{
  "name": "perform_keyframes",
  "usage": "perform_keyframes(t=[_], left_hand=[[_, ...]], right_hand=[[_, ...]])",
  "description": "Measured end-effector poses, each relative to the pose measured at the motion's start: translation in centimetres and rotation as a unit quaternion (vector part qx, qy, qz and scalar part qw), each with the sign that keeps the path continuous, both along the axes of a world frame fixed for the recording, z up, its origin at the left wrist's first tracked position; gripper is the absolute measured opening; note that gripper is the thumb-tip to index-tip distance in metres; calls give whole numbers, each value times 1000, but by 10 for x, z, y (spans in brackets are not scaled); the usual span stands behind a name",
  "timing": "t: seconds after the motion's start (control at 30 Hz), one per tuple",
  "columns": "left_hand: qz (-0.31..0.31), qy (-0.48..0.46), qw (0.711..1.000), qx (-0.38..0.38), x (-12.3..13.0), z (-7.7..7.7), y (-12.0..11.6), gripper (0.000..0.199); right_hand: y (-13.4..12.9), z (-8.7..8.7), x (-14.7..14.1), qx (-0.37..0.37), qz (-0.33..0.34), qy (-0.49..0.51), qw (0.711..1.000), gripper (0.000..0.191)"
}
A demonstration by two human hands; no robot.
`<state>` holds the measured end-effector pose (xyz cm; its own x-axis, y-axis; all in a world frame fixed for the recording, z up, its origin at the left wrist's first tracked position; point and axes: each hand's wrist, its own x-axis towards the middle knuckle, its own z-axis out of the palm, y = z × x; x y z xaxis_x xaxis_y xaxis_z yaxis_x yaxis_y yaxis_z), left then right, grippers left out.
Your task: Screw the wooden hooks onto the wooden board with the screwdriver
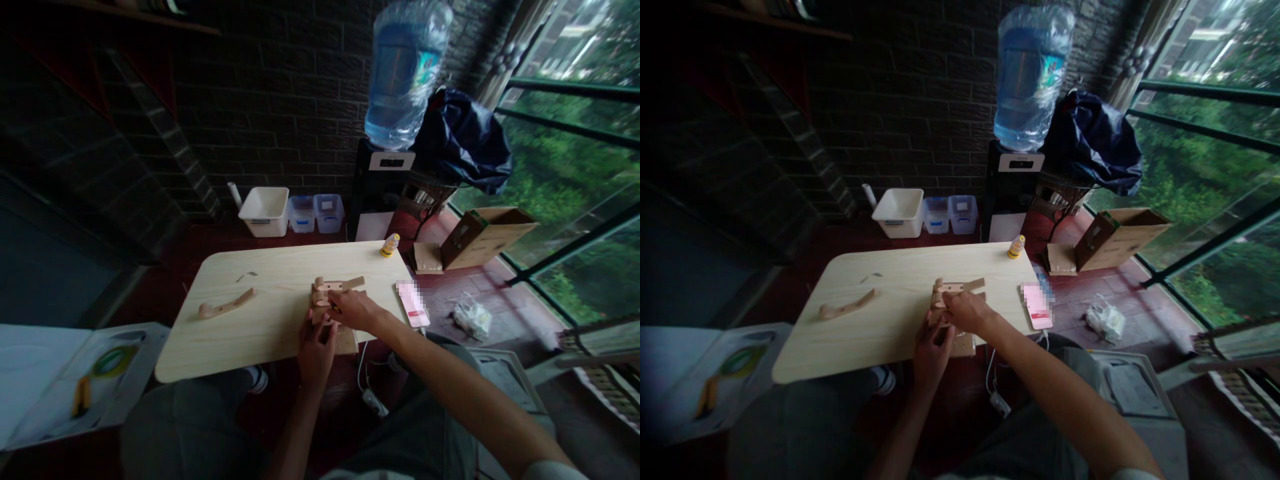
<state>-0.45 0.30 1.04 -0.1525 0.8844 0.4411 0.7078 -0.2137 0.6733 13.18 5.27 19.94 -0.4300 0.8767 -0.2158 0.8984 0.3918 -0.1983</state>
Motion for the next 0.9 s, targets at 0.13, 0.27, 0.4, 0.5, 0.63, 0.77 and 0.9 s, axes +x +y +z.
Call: perform_keyframes(t=[0.13, 0.27, 0.4, 0.5, 0.63, 0.77, 0.9], left_hand=[[-30, 35, 999, 12, -4, 6, -1, 44], [-45, 61, 997, 14, -9, 11, 2, 45], [-67, 63, 996, 6, -10, 7, 7, 49], [-66, 62, 996, 3, -8, -2, 8, 47], [-57, 55, 997, 4, -6, -11, 6, 46], [-49, 43, 998, 6, -5, -13, 5, 46], [-41, 25, 999, 1, -3, -12, 3, 47]], right_hand=[[1, 8, 5, -2, 19, 0, 1000, 26], [5, 8, 2, 13, 65, 7, 998, 26], [7, 0, -5, 26, 110, -20, 993, 33], [7, -6, -10, 42, 91, -40, 994, 37], [5, -6, -9, 36, 61, -25, 997, 35], [1, -3, -3, 14, 13, -15, 1000, 33], [-3, -2, -1, 8, -7, -9, 1000, 33]])
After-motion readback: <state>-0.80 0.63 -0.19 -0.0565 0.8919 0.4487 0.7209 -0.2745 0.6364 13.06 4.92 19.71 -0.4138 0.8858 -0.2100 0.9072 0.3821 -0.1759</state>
